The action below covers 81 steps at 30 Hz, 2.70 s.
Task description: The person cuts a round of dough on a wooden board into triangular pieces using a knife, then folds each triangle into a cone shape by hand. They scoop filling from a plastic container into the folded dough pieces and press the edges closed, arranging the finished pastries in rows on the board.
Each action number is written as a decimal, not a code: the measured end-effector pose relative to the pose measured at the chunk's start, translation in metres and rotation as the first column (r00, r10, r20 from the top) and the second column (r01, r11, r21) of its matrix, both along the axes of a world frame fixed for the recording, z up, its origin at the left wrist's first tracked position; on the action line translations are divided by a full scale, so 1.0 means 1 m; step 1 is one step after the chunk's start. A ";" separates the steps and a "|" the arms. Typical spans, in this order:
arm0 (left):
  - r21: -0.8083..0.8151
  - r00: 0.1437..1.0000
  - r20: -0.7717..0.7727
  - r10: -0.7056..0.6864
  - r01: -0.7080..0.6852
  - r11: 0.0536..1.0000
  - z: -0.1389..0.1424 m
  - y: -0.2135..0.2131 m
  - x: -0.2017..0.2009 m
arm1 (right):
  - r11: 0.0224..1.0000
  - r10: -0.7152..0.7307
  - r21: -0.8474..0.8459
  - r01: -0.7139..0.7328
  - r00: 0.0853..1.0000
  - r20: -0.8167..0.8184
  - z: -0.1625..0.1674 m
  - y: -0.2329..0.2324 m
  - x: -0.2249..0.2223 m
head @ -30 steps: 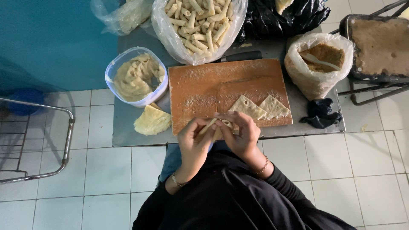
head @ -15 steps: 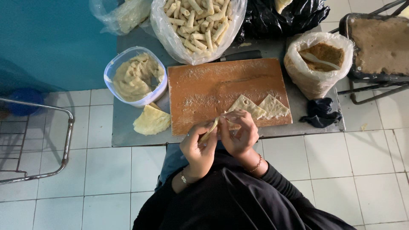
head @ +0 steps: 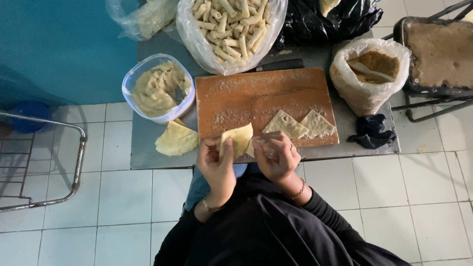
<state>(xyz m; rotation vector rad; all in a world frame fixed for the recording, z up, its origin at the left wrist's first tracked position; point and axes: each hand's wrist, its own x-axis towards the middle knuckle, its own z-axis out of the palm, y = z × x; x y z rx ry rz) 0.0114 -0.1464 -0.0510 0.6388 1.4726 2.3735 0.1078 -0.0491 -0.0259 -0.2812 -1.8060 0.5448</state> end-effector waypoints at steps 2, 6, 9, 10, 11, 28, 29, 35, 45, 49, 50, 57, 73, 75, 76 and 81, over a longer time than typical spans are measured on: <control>-0.030 0.999 0.048 0.020 -0.019 0.999 0.002 0.000 -0.005 | 0.999 0.026 -0.030 -0.026 1.000 -0.001 0.000 0.001 0.000; -0.033 0.999 0.008 0.049 -0.049 0.998 0.009 -0.002 -0.014 | 0.954 -0.003 -0.297 0.039 0.993 0.121 0.008 0.011 0.008; -0.131 0.994 -0.070 0.085 -0.094 0.987 0.013 -0.006 -0.021 | 0.941 -0.025 -0.321 0.111 0.965 0.261 0.026 0.026 0.021; -0.129 0.995 -0.060 0.077 -0.084 0.988 0.014 -0.008 -0.023 | 0.937 -0.071 -0.295 0.187 0.929 0.364 0.033 0.032 0.026; -0.128 0.996 -0.050 0.069 -0.074 0.989 0.014 -0.009 -0.025 | 0.930 -0.116 -0.261 0.259 0.880 0.461 0.040 0.035 0.029; -0.133 0.994 -0.085 0.068 -0.079 0.988 0.021 -0.013 -0.038 | 0.998 0.056 -0.014 -0.063 0.728 0.683 0.087 0.049 -0.021; -0.133 0.993 -0.087 0.074 -0.086 0.987 0.021 -0.013 -0.039 | 0.998 0.053 -0.010 -0.063 0.735 0.676 0.089 0.054 -0.019; -0.090 0.982 -0.151 0.111 -0.126 0.988 0.024 -0.015 -0.041 | 0.992 0.114 -0.056 -0.115 0.609 0.785 0.072 0.051 -0.012; -0.047 0.991 -0.105 0.086 -0.091 0.995 0.022 -0.017 -0.045 | 0.987 0.096 0.018 -0.158 0.683 0.724 0.040 0.043 -0.021; -0.034 0.988 -0.122 0.090 -0.095 0.995 0.022 -0.017 -0.045 | 0.972 0.119 0.058 -0.227 0.690 0.714 0.040 0.034 -0.022; -0.027 0.987 -0.129 0.096 -0.100 0.995 0.022 -0.017 -0.045 | 0.961 0.137 0.071 -0.266 0.684 0.716 0.040 0.032 -0.023; -0.050 0.988 -0.116 0.103 -0.109 0.993 0.017 -0.018 -0.046 | 0.967 0.176 0.042 -0.253 0.775 0.607 0.044 0.047 -0.010; -0.105 0.993 -0.116 0.034 -0.046 0.993 0.018 -0.013 -0.044 | 0.999 -0.029 -0.003 0.042 0.747 0.664 0.040 0.052 -0.007; -0.168 0.993 -0.118 0.025 -0.045 0.985 0.017 -0.014 -0.045 | 0.999 0.006 -0.046 0.026 0.811 0.585 0.041 0.046 -0.007; -0.205 0.992 -0.126 0.020 -0.046 0.978 0.017 -0.013 -0.045 | 0.995 0.041 -0.103 0.018 0.841 0.540 0.041 0.042 -0.006; -0.184 0.979 0.101 -0.178 0.194 0.964 0.024 -0.008 -0.038 | 0.972 0.232 -0.051 -0.230 0.902 0.364 0.041 0.010 -0.006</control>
